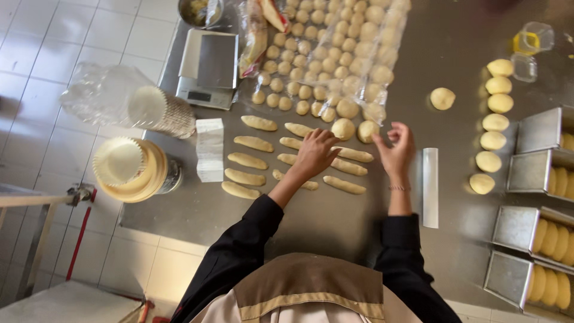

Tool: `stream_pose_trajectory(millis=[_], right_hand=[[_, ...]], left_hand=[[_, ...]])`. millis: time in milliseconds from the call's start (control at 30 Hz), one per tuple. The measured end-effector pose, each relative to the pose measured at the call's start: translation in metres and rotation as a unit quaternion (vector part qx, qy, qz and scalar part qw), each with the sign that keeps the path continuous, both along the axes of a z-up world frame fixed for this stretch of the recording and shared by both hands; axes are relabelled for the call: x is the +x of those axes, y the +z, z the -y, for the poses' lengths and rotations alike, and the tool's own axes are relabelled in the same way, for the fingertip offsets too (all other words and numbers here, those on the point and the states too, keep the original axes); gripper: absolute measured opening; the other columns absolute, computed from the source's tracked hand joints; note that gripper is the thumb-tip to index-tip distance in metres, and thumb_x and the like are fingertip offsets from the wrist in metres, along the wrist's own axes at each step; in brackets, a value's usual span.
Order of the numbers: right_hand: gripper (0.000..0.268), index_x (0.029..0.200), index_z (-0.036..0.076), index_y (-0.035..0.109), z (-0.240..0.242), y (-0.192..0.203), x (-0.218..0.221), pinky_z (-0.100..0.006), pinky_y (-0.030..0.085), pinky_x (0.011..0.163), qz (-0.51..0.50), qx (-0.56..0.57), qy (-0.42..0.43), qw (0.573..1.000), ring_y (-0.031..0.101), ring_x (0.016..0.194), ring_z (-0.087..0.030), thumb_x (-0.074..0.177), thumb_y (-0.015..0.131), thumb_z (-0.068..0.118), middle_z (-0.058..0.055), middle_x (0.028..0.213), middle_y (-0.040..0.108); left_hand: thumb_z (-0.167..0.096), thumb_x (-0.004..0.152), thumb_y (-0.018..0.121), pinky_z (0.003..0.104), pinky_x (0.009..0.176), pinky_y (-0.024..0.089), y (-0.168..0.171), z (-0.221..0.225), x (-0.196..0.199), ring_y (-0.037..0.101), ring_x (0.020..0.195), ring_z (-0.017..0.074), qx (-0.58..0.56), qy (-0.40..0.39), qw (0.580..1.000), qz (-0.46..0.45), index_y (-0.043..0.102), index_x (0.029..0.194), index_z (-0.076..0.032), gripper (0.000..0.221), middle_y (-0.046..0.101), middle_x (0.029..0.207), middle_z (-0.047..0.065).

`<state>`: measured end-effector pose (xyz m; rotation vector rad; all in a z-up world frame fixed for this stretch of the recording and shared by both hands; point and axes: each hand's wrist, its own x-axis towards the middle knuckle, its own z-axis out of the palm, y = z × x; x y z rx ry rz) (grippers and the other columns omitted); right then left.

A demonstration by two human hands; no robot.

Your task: The person flattens and rolls dough on a metal surface, then places the rolled pieces into individual paper liners.

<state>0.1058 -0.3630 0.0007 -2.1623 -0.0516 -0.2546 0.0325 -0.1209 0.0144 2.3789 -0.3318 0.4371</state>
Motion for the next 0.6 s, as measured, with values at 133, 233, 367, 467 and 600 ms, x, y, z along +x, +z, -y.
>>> stream_pose_trajectory(millis=[133,233,367,467,600], right_hand=[[0.015,0.089,0.011,0.070,-0.034,0.010,0.044,-0.043,0.053,0.079,0.230,-0.253,-0.015,0.939,0.066,0.086,-0.027,0.085,0.082,0.017,-0.005,0.086,0.067],[0.008,0.095,0.006,0.070,-0.064,0.027,0.067,-0.038,0.052,0.068,0.219,-0.057,-0.024,0.974,0.067,0.078,-0.024,0.093,0.076,0.009,-0.006,0.087,0.070],[0.011,0.101,0.006,0.072,-0.098,0.034,0.061,-0.036,0.058,0.085,0.216,-0.060,0.279,0.934,0.072,0.092,-0.025,0.091,0.071,0.007,-0.012,0.104,0.073],[0.016,0.108,0.001,0.071,-0.068,0.022,0.067,-0.037,0.058,0.083,0.199,-0.025,0.182,0.963,0.072,0.093,-0.027,0.094,0.072,0.009,-0.014,0.101,0.072],[0.051,0.134,0.009,0.055,0.045,-0.009,0.130,-0.054,0.048,0.100,0.180,-0.171,-0.130,0.960,0.055,0.120,-0.033,0.090,0.080,0.014,-0.014,0.128,0.060]], left_hand=[[-0.020,0.093,0.073,0.043,0.095,0.047,0.008,0.010,-0.001,0.061,0.108,0.0279,-0.033,-0.005,0.999,-0.012,0.072,0.111,-0.011,0.020,0.068,0.108,0.005],[-0.020,0.092,0.073,0.044,0.093,0.047,0.011,0.016,0.004,0.061,0.108,0.0287,-0.051,-0.017,0.999,0.002,0.071,0.112,-0.009,0.023,0.068,0.110,0.007],[-0.019,0.094,0.072,0.044,0.096,0.048,0.018,0.016,0.004,0.061,0.109,0.0290,-0.048,-0.018,0.999,0.019,0.072,0.110,-0.009,0.019,0.068,0.111,0.007],[-0.017,0.093,0.073,0.044,0.094,0.050,0.029,0.006,-0.005,0.061,0.109,0.0296,-0.061,-0.016,0.998,0.013,0.072,0.111,-0.008,0.020,0.069,0.112,0.007],[-0.013,0.092,0.074,0.043,0.090,0.053,0.042,-0.005,-0.026,0.063,0.107,0.0302,-0.095,0.014,0.995,-0.007,0.071,0.112,-0.007,0.021,0.070,0.111,0.008]])
